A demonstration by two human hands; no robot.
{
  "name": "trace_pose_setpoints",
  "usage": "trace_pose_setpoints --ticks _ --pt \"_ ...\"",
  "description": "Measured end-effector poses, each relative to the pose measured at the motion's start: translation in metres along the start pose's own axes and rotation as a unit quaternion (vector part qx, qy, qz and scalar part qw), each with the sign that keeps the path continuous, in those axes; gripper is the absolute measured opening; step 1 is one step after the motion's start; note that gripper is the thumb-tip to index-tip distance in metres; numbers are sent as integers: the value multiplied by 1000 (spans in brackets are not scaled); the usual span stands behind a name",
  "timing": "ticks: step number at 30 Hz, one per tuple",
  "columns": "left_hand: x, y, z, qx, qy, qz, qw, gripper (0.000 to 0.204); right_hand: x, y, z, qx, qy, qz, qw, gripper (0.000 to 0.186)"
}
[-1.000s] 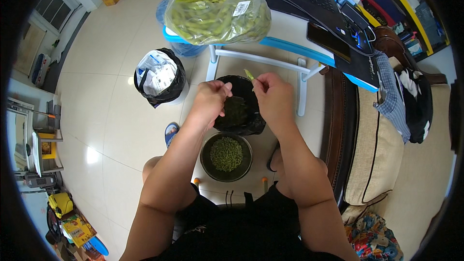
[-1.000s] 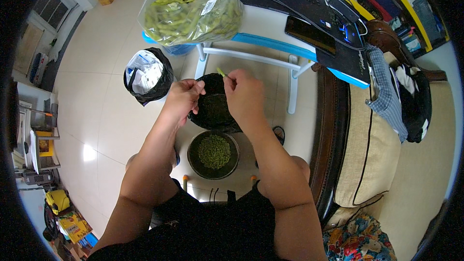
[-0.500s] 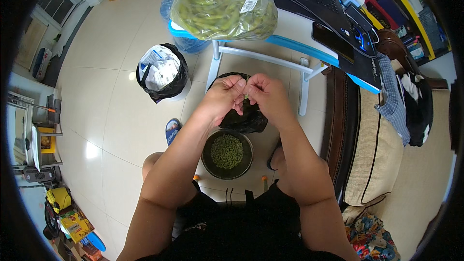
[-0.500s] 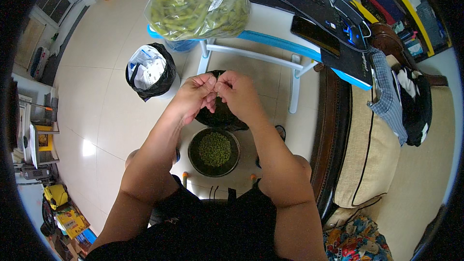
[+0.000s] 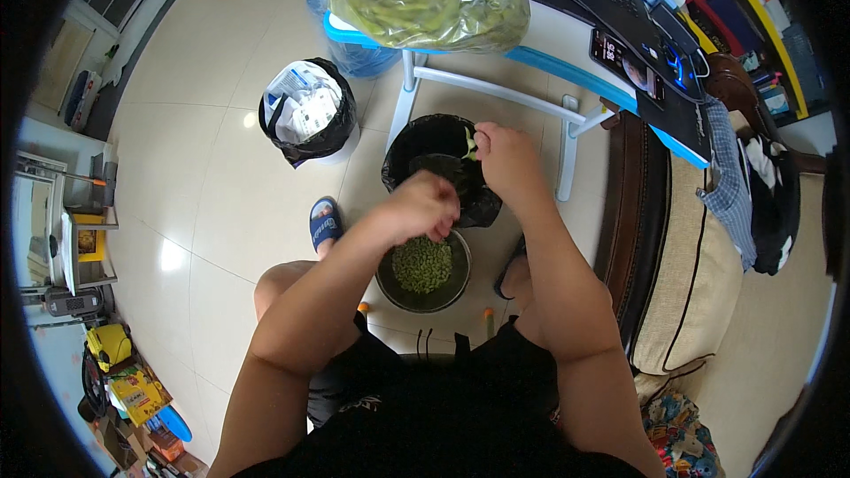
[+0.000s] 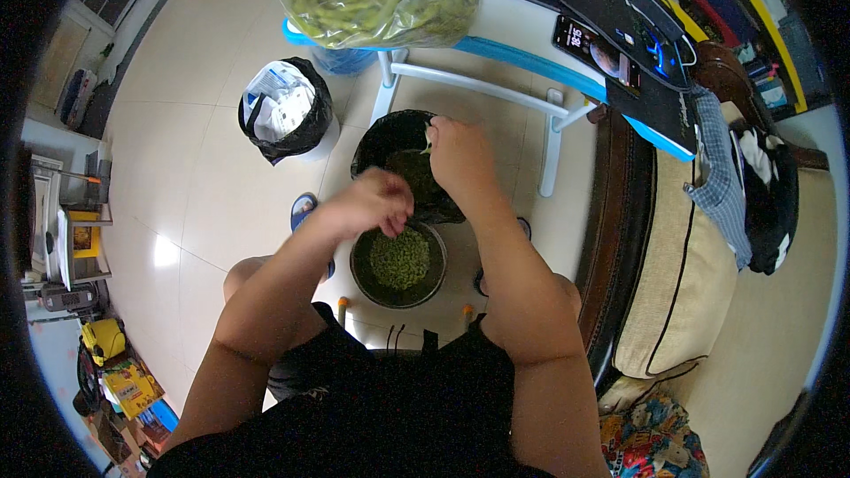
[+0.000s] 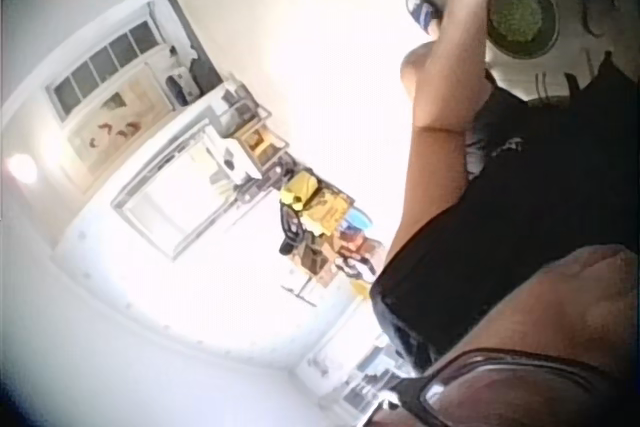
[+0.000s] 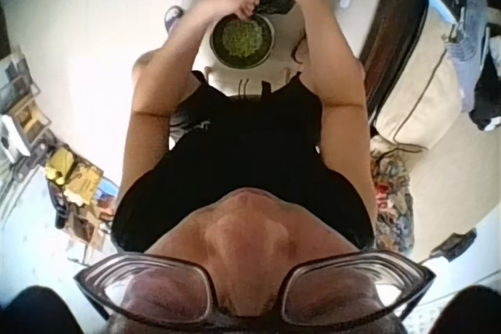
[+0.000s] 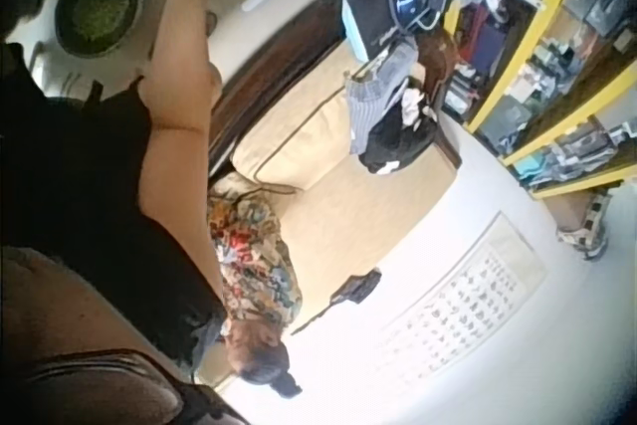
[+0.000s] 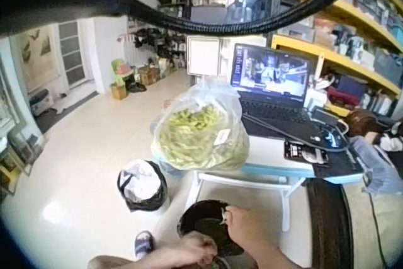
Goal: The person sits on the floor and shells edamame beans by hand, removing the beans from the pods and placing them into a metal bowl. The empty pods are discarded into a nearby trash bin.
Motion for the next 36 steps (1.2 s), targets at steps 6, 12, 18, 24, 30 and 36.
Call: trace_pose_setpoints --ticks 6,12,18,24,30,36 --pt "31 38 87 469 159 -9 869 17 6 -30 17 166 101 9 981 18" --pt "54 63 190 584 119 194 779 18 38 -98 37 324 74 -107 937 13" --pt "17 72 165 667 54 279 688 15 115 -138 99 130 -170 -169 962 15" --pt "21 80 149 591 60 195 780 17 240 -67 112 -142 -214 -27 966 13" --pt "-8 76 60 545 -4 105 832 31 281 -37 81 -341 -134 -50 929 25" --pt "-26 62 28 560 42 57 825 29 281 -42 74 -179 7 -62 982 32"
Point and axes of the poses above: each hand's wrist, its own x-axis towards the middle knuckle, its own y-axis out of the palm, z = x × y, the point moved 8 cm from there along x, towards the middle knuckle, and after that the axes turned 1 degree about x, right-handed, at the moved point
